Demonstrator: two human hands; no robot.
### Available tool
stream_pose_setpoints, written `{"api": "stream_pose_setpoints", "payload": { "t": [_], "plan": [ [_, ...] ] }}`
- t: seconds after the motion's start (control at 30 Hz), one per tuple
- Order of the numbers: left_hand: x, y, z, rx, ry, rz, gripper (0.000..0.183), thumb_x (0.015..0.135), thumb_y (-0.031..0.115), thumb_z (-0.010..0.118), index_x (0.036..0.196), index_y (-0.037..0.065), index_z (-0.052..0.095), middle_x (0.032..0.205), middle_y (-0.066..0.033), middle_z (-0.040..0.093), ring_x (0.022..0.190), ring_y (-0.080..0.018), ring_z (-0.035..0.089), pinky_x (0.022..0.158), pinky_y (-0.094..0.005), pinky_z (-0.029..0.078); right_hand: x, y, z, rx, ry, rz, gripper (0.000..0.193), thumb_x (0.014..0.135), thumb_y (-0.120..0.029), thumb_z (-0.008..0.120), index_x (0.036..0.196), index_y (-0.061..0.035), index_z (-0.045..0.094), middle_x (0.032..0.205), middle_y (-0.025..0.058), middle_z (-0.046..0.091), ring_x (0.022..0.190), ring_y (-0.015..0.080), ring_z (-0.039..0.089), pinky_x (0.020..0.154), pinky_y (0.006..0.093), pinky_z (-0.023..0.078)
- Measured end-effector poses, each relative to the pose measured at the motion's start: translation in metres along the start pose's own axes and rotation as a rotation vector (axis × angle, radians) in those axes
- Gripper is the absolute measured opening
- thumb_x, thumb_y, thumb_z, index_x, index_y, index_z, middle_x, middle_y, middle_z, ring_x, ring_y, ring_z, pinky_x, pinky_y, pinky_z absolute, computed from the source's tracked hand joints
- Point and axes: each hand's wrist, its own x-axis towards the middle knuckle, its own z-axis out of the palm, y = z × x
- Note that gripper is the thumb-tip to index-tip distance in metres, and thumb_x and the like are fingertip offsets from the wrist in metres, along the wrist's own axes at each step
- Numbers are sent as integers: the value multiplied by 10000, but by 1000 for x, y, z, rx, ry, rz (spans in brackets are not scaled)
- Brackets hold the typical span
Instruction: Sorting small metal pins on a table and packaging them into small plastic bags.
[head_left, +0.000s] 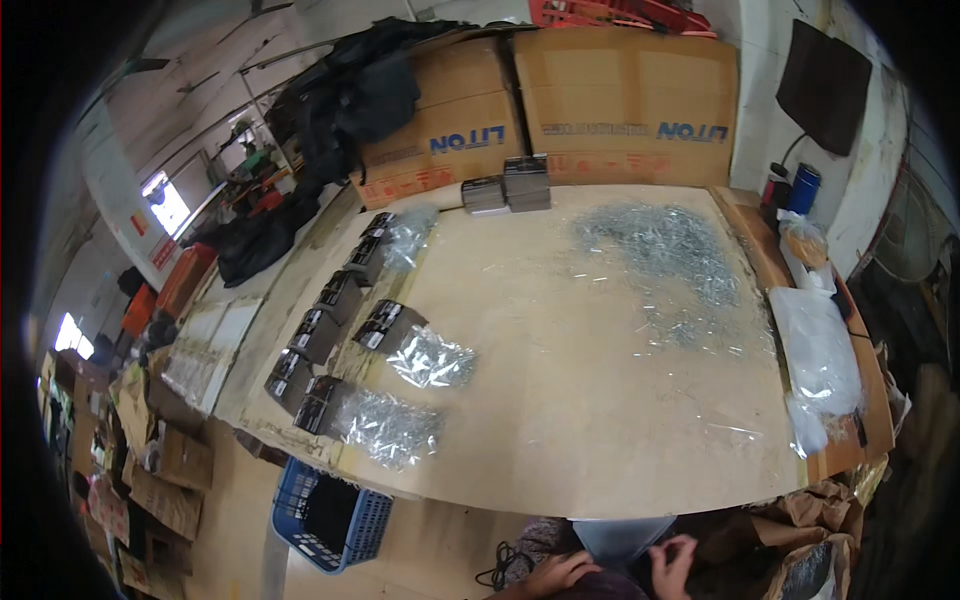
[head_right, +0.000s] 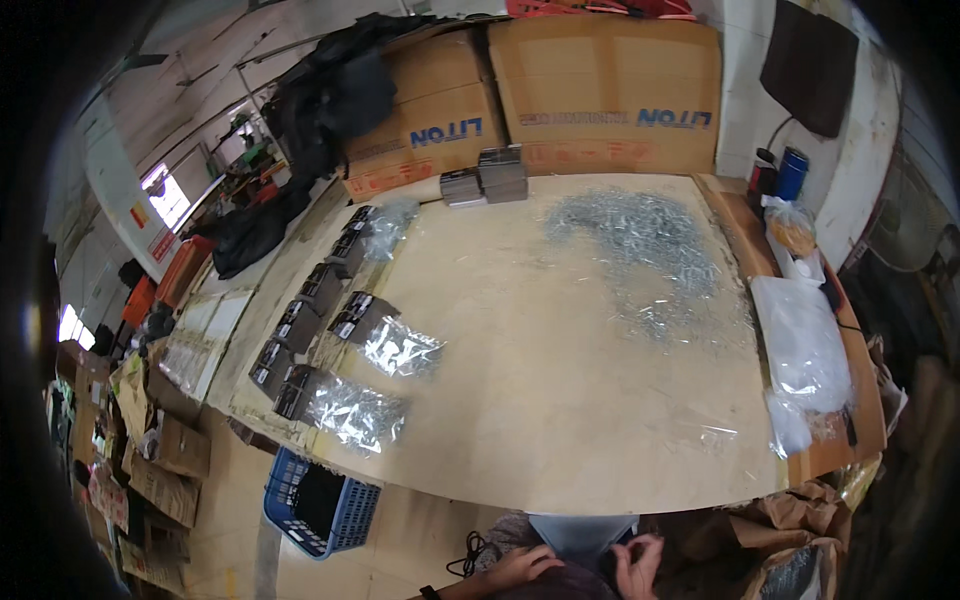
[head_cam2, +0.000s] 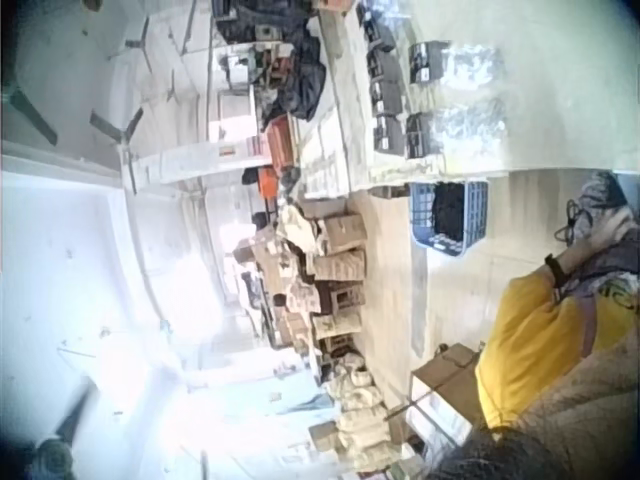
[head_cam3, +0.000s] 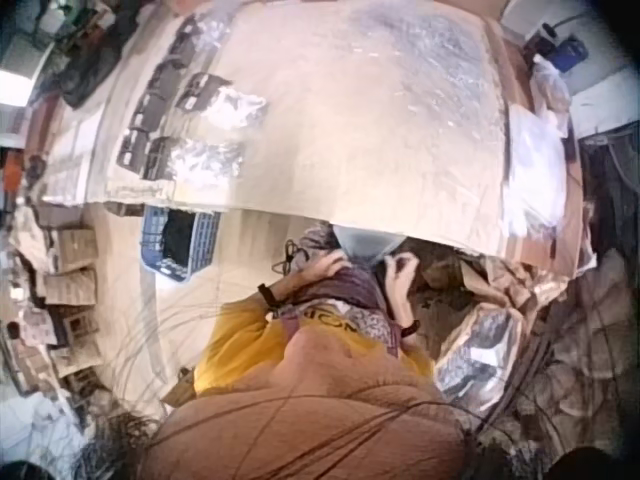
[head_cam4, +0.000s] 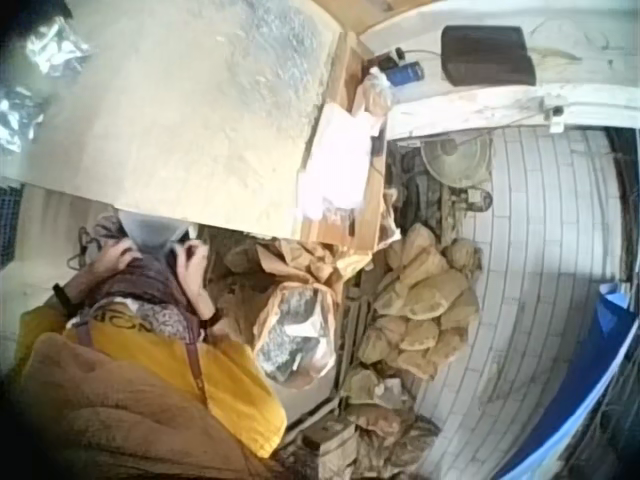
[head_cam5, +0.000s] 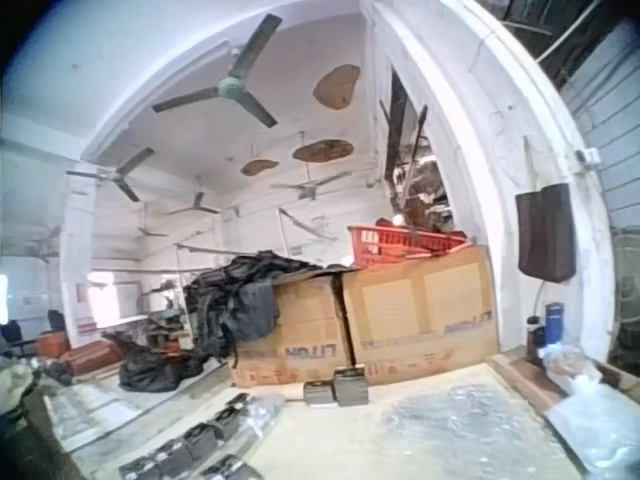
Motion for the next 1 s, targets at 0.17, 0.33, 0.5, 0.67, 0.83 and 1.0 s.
{"api": "stream_pose_setpoints", "payload": {
  "t": [0.17, 0.33, 0.5, 0.67, 0.83, 1.0],
  "plan": [
    [19, 44, -16, -116, 119, 209, 143, 870, 137, 717, 998, 75, 708, 967, -101, 678, 897, -322, 648, 802, -372, 536, 93, -115, -53, -553, 87, -536, 245, 791, -54, 691, 1022, -55, 608, 1093, 153, 607, 1048, 351, 543, 948, 467, 374],
    [30, 83, -31, -161, 196, 80, 149, 838, 68, 737, 984, 53, 712, 970, -142, 685, 860, -314, 663, 760, -367, 539, 165, -115, -64, -812, -282, -514, 705, 901, -468, 600, 1391, 15, 448, 1456, 199, 445, 1372, 352, 389, 1146, 518, 248],
    [33, 88, -30, -167, 235, 89, 131, 821, -6, 722, 944, 41, 725, 911, -139, 693, 838, -296, 672, 750, -357, 538, 224, -106, -77, -911, -120, -311, 730, 944, -508, 523, 1422, 29, 399, 1491, 210, 401, 1415, 365, 327, 1166, 526, 221],
    [26, 86, -35, -167, 186, 54, 127, 857, 7, 675, 972, 35, 718, 945, -136, 695, 859, -289, 673, 779, -349, 533, 296, -116, -16, -333, -542, -459, 641, 959, -510, 500, 1460, -118, 419, 1556, 171, 319, 1456, 356, 249, 1183, 534, 170],
    [24, 91, -37, -185, 162, -20, 132, 881, 18, 641, 989, 37, 715, 961, -134, 691, 877, -283, 673, 795, -346, 530, 340, -100, 3, -839, -403, -489, 570, 975, -509, 483, 1466, -225, 431, 1583, 101, 297, 1478, 316, 218, 1173, 586, 137],
    [26, 90, -34, -191, 208, 17, 120, 872, 13, 656, 973, 38, 718, 947, -134, 691, 862, -284, 675, 774, -350, 532, 301, -107, 3, -763, -672, -621, 544, 974, -519, 477, 1468, -295, 429, 1585, 65, 307, 1478, 303, 226, 1163, 605, 140]
  ]
}}
